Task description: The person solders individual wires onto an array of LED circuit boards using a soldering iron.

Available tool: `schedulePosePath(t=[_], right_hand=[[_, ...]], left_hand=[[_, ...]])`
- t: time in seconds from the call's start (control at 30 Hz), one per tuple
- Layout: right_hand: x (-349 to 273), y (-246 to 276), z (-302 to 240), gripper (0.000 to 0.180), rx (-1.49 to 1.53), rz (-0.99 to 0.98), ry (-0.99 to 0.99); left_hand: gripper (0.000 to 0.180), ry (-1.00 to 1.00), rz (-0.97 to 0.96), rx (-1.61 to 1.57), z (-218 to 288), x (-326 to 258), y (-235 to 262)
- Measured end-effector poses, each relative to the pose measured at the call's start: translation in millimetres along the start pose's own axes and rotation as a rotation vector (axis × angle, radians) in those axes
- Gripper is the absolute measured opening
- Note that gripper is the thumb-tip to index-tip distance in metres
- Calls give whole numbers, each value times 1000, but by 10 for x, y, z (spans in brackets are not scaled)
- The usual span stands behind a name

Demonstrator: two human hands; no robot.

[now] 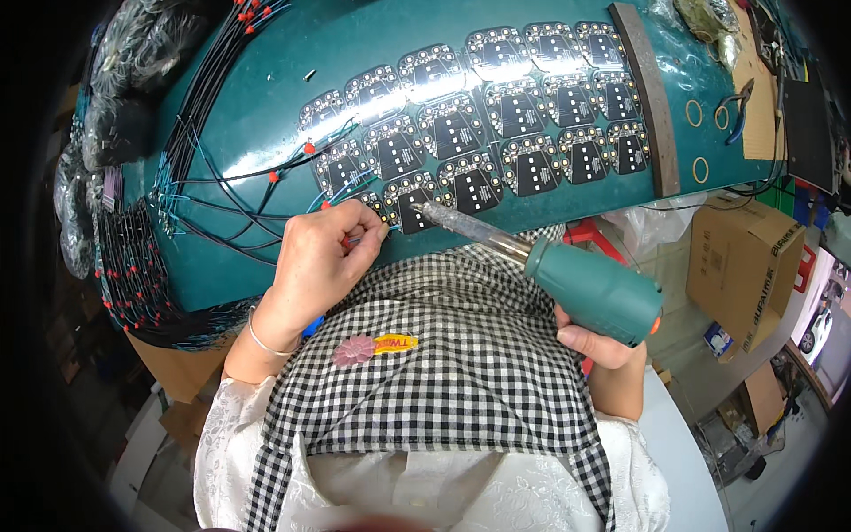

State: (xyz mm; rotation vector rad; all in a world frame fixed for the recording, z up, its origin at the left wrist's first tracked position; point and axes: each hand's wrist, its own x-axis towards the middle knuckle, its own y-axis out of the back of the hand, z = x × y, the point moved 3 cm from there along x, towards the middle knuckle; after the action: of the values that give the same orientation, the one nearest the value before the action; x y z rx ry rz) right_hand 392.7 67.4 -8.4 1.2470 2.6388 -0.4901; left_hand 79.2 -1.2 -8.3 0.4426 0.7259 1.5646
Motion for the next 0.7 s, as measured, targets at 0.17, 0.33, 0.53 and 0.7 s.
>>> schedulePosePath(t=[0.17, 0.33, 0.53, 0.7], right_hand=[[-32, -79, 27, 29, -2, 54, 24], [-15, -71, 103, 24, -46, -58, -3], [66, -133, 125, 23, -63, -40, 26], [81, -148, 134, 22, -64, -56, 18]], left_hand=[[11, 62, 22, 80, 50, -30, -58], [16, 43, 144, 99, 70, -78, -102], [17, 60, 166, 53, 34, -71, -102], [17, 60, 147, 58, 37, -55, -99]])
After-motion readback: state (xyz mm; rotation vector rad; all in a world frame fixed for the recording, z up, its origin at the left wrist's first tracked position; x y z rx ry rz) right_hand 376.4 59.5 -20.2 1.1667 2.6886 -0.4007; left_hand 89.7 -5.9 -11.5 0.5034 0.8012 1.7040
